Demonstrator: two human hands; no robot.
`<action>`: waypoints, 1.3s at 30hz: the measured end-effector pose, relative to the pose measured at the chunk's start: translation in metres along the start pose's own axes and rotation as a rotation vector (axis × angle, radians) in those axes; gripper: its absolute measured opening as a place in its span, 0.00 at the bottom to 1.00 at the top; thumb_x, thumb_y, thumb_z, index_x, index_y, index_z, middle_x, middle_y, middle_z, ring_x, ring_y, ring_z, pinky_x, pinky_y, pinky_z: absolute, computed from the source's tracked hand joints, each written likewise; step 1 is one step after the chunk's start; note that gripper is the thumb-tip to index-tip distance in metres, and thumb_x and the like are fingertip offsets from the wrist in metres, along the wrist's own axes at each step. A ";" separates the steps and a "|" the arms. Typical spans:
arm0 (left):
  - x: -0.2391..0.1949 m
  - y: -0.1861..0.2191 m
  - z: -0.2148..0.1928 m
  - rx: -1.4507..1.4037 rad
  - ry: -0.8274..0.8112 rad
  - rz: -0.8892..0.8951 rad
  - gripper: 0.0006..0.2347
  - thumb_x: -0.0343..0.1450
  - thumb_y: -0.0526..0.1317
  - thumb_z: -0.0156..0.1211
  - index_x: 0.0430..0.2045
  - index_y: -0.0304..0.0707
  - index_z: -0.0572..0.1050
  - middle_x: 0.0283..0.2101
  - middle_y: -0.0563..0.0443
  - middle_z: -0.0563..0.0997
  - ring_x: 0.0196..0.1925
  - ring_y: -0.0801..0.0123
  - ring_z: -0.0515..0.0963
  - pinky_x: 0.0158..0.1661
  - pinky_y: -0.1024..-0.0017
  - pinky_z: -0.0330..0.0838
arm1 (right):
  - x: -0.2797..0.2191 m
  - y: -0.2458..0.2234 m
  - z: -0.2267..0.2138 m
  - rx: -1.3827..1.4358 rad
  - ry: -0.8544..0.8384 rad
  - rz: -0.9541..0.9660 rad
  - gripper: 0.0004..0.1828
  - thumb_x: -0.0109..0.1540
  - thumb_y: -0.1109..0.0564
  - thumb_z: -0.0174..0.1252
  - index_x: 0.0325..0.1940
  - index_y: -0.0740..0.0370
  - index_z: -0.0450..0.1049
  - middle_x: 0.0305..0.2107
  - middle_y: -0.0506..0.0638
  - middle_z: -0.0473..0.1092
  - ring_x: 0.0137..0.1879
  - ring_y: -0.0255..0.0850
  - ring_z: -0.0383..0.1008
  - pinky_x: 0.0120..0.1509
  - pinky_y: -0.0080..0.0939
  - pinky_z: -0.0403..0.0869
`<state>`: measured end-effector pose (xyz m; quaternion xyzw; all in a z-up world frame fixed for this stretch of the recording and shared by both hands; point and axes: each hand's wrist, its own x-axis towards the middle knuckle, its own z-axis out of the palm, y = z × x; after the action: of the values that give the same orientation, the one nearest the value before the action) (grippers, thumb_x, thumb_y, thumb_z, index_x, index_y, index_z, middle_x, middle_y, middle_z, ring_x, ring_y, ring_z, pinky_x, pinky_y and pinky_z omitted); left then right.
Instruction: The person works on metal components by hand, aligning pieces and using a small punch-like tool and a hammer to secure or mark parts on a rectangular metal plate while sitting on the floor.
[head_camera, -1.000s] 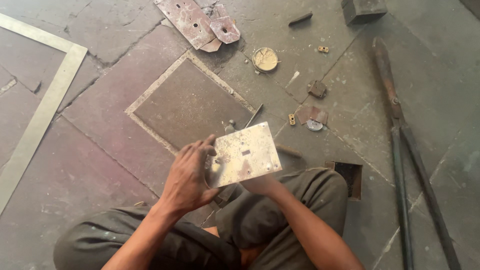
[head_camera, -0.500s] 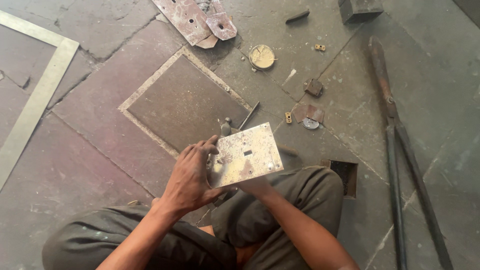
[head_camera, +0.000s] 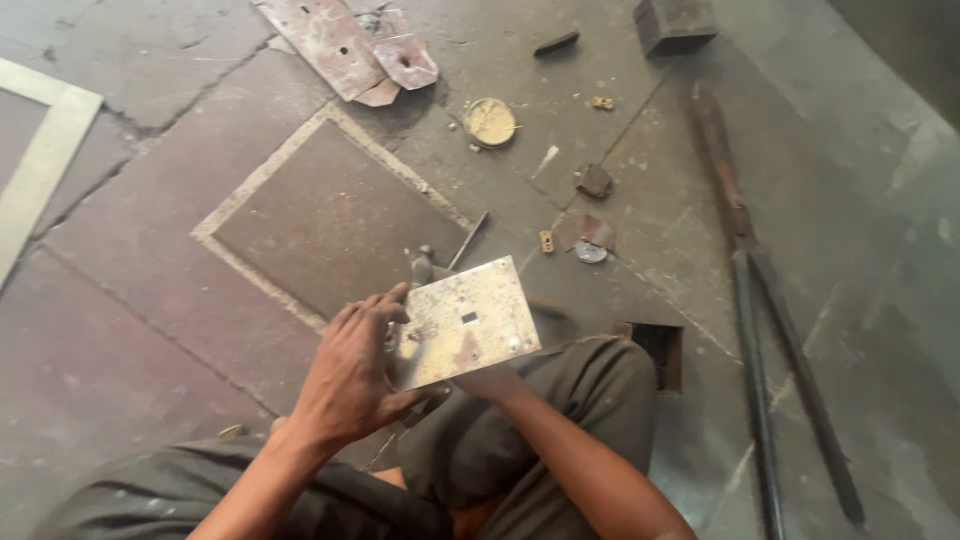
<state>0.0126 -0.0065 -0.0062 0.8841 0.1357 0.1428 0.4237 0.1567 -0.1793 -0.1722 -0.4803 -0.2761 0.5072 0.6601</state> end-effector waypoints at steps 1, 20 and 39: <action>0.000 0.000 -0.001 0.009 0.000 -0.005 0.43 0.57 0.60 0.74 0.58 0.26 0.63 0.62 0.32 0.71 0.64 0.41 0.71 0.65 0.49 0.59 | 0.001 -0.006 0.001 0.008 -0.007 -0.002 0.32 0.72 0.43 0.43 0.76 0.62 0.54 0.71 0.52 0.60 0.76 0.43 0.61 0.79 0.43 0.60; 0.000 -0.001 -0.007 0.004 0.031 -0.006 0.39 0.56 0.58 0.76 0.54 0.30 0.65 0.59 0.35 0.74 0.63 0.43 0.72 0.64 0.51 0.62 | 0.007 -0.067 0.014 -1.239 -0.046 -0.174 0.29 0.62 0.49 0.60 0.67 0.58 0.69 0.66 0.57 0.65 0.72 0.55 0.63 0.74 0.57 0.59; 0.063 -0.058 0.038 -0.121 0.204 0.048 0.32 0.51 0.49 0.81 0.43 0.33 0.73 0.54 0.34 0.79 0.53 0.46 0.81 0.51 0.57 0.73 | 0.059 -0.116 -0.062 -0.869 0.226 -0.075 0.19 0.63 0.58 0.60 0.58 0.61 0.74 0.50 0.54 0.74 0.55 0.49 0.74 0.60 0.49 0.72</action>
<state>0.0775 0.0248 -0.0660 0.8406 0.1482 0.2501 0.4570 0.2755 -0.1492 -0.0974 -0.7551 -0.4069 0.2643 0.4410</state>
